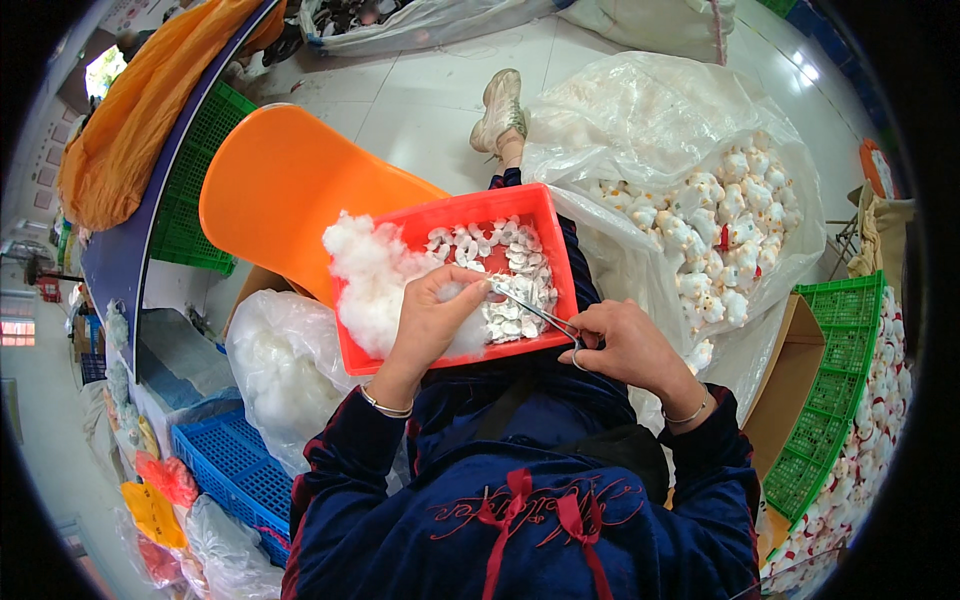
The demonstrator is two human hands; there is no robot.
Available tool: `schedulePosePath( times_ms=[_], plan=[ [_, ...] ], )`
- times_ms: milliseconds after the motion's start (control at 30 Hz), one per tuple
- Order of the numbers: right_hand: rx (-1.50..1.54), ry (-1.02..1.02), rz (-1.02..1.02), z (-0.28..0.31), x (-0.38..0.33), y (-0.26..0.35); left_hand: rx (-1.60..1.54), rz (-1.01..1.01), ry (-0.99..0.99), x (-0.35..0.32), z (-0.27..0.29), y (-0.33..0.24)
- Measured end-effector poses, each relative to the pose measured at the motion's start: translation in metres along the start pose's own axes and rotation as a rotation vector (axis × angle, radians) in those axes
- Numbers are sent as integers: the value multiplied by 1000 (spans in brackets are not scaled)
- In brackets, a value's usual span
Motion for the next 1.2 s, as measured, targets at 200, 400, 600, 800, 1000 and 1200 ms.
schedulePosePath(
  times_ms=[200, 400, 600, 800, 1000, 1200],
  plan=[
    [162, 13, 56, -4, 3, -8, 7, 38, 42, 2, 5, 3],
    [144, 101, -57, -4, 4, -5, 69, 22, 47, 3, 7, 7],
    [226, 42, 90, -5, 8, -8, -117, 149, 44, 2, 3, -1],
    [220, 134, 26, -8, 10, -10, 4, 46, 104, 3, -5, -5],
    [173, 107, 65, -5, 11, -13, -18, 93, 52, 3, -1, -2],
    [214, 59, 73, -12, 10, -19, 398, -133, -39, 3, -3, -9]
  ],
)
Point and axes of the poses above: each hand's wrist, its own x-axis towards the middle knuckle, its own z-axis out of the back of the hand, y = z × x, the point moved 3 cm from there along x, towards the middle knuckle, and after that the axes turned 7 degrees about -z, right-handed, at the moved point
